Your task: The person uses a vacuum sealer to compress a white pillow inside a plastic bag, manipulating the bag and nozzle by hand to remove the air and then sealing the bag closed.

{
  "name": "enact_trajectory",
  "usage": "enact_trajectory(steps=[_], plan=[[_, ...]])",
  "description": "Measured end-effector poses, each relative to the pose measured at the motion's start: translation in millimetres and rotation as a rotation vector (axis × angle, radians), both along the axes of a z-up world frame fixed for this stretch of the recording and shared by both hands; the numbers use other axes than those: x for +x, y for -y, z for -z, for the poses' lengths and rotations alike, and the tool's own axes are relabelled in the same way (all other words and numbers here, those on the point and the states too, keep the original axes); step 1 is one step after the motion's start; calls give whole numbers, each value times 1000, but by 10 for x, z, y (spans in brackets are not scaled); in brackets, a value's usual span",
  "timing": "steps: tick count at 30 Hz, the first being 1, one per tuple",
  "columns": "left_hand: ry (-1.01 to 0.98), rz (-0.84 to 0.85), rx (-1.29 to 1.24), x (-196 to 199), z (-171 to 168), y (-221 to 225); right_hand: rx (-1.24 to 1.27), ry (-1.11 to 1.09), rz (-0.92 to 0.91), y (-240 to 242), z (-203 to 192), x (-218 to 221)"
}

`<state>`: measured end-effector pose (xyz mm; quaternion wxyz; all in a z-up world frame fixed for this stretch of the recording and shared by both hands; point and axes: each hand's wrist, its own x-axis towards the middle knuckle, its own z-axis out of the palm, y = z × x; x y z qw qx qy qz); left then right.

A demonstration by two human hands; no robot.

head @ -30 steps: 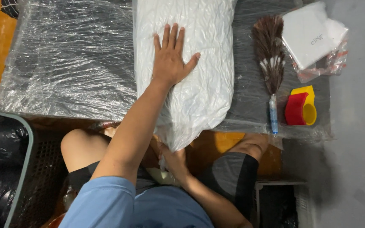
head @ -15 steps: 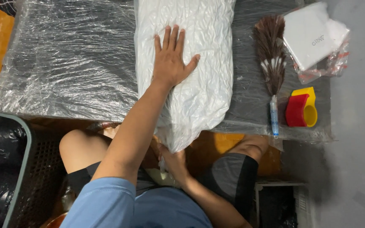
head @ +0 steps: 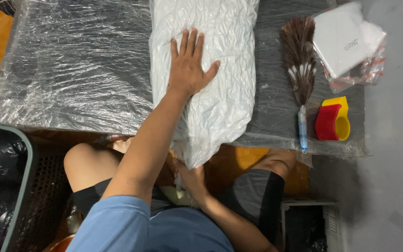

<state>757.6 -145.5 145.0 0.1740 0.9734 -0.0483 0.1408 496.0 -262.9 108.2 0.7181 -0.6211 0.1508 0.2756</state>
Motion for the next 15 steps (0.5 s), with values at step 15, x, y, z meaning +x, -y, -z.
enact_trajectory(steps=[15], plan=[[44,4,-7,7,42,1,14,24,19,-9,-29,-1]])
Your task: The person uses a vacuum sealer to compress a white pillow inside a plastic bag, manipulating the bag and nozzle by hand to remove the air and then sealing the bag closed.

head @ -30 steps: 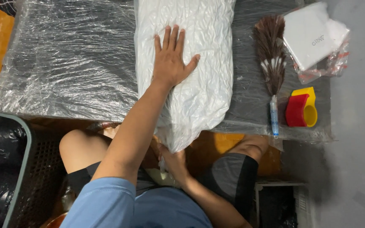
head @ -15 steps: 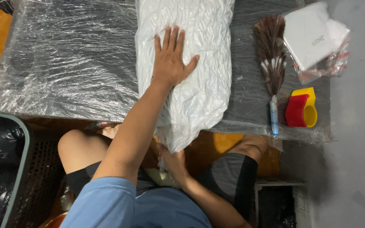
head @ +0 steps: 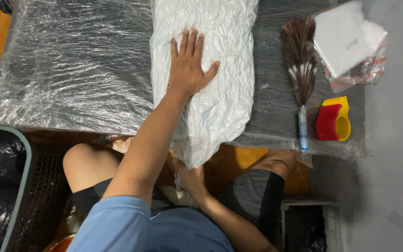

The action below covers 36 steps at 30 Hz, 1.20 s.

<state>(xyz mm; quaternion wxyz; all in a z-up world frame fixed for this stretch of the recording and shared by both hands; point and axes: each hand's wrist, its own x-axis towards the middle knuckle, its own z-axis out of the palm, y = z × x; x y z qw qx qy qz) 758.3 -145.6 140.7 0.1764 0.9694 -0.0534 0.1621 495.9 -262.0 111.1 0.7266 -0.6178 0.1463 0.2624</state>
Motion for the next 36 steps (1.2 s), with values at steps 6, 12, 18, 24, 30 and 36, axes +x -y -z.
enact_trajectory(steps=[6,12,18,24,30,36], plan=[[-29,-5,14,11,22,-2,-8,-1,28,-15,96,-13],[-26,-2,4,-4,14,-1,1,58,12,1,42,-7],[-62,0,24,2,9,-1,16,-20,-12,6,-4,3],[-62,-5,35,1,17,-2,56,-3,30,0,49,-17],[-81,2,15,-6,19,-8,21,-31,-53,19,-41,15],[16,42,100,61,31,-15,-14,6,-24,-8,59,1]])
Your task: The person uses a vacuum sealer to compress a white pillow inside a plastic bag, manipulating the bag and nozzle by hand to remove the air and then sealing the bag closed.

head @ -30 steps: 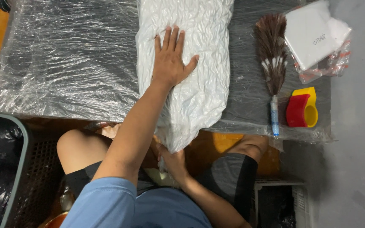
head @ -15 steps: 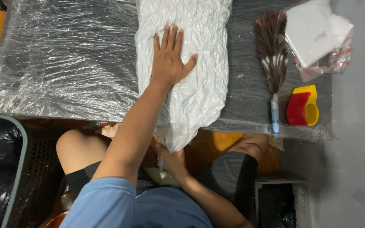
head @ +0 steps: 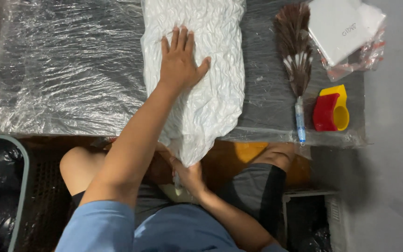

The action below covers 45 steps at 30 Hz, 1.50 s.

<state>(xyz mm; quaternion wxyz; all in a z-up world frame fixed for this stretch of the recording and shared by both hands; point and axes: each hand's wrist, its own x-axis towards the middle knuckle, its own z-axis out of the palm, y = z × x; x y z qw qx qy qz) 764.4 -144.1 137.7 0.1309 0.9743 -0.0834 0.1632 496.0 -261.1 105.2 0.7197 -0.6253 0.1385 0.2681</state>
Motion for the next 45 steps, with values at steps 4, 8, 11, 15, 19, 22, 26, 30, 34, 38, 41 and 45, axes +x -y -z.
enact_trajectory(steps=[4,8,11,15,19,22,26,30,34,38,41,45], plan=[[-10,64,-75,27,-275,219,-11,-6,17,-2,90,-26],[-5,241,-28,-35,-96,512,85,-44,92,-23,256,-84],[-112,212,-3,-72,-178,540,64,-41,59,6,31,-19],[-206,199,56,-110,-253,532,28,24,85,-26,90,-69],[-57,191,34,-125,-278,532,50,39,104,-14,43,-64],[-1,187,4,-137,-278,530,83,4,100,-7,-42,-31],[27,200,-83,-138,-244,521,147,-53,127,4,102,-67],[-70,193,-68,-126,-224,527,76,-57,110,7,96,-31],[-134,169,-23,-108,-204,548,114,-47,74,50,-71,20],[-165,168,27,-88,-177,546,147,-63,50,57,-213,62],[-106,171,23,-66,-102,549,-70,-92,4,72,-276,90],[-52,183,-30,-69,-74,550,-96,-33,-31,89,-221,82]])
